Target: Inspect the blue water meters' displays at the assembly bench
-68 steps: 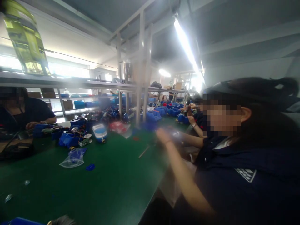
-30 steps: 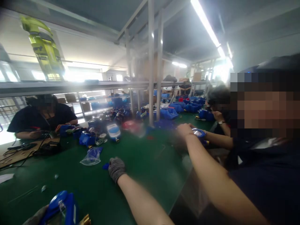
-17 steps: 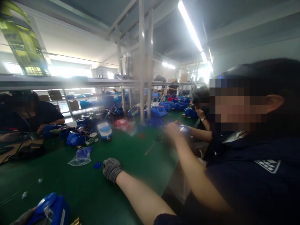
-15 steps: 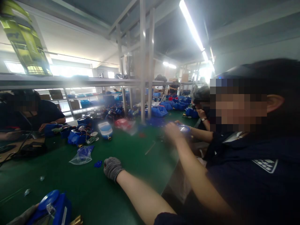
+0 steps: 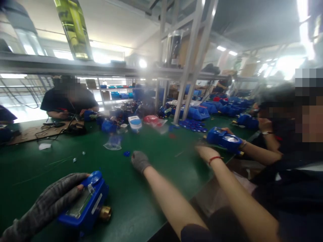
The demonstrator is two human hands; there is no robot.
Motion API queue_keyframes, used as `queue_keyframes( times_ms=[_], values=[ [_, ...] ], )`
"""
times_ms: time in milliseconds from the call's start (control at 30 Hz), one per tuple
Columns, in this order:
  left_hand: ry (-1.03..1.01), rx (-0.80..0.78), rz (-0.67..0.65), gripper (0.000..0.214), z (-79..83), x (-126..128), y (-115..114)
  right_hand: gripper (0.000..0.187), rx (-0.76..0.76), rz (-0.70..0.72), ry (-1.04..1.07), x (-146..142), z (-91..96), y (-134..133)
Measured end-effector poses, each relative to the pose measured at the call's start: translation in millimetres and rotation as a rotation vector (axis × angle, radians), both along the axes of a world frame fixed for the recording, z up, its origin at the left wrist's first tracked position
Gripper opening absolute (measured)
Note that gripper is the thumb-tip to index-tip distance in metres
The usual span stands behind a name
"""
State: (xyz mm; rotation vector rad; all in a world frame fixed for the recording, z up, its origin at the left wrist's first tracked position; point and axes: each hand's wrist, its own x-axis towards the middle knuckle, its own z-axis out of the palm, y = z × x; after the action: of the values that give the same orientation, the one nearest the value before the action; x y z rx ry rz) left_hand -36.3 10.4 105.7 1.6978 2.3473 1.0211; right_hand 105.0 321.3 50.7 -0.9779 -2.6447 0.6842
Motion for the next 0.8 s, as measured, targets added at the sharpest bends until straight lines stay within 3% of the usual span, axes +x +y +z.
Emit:
queue_keyframes(
  times_ms=[67,200,267,367,533,800],
  values=[
    [-0.014,0.006,-0.041,0.034,6.4,3.3,2.0,0.018,-0.075,0.105,0.093,8.1,4.0,-16.1],
    [0.003,0.016,-0.083,0.032,13.9,8.6,5.8,0.012,-0.391,0.383,0.37,31.2,17.0,-60.5],
    [0.001,0.008,-0.096,0.032,16.1,10.3,6.4,0.011,-0.465,0.46,0.399,38.3,22.3,-79.1],
    [-0.015,0.004,-0.111,0.033,19.3,12.7,7.1,0.011,-0.417,0.482,0.377,36.6,23.7,-93.2],
    [-0.003,0.016,-0.117,0.03,20.0,13.2,8.3,0.013,-0.347,0.486,0.327,22.3,19.4,-92.5],
    [0.076,0.121,-0.144,0.033,22.4,22.3,14.2,0.02,-0.364,0.656,0.236,23.1,39.4,-88.2]
  ],
)
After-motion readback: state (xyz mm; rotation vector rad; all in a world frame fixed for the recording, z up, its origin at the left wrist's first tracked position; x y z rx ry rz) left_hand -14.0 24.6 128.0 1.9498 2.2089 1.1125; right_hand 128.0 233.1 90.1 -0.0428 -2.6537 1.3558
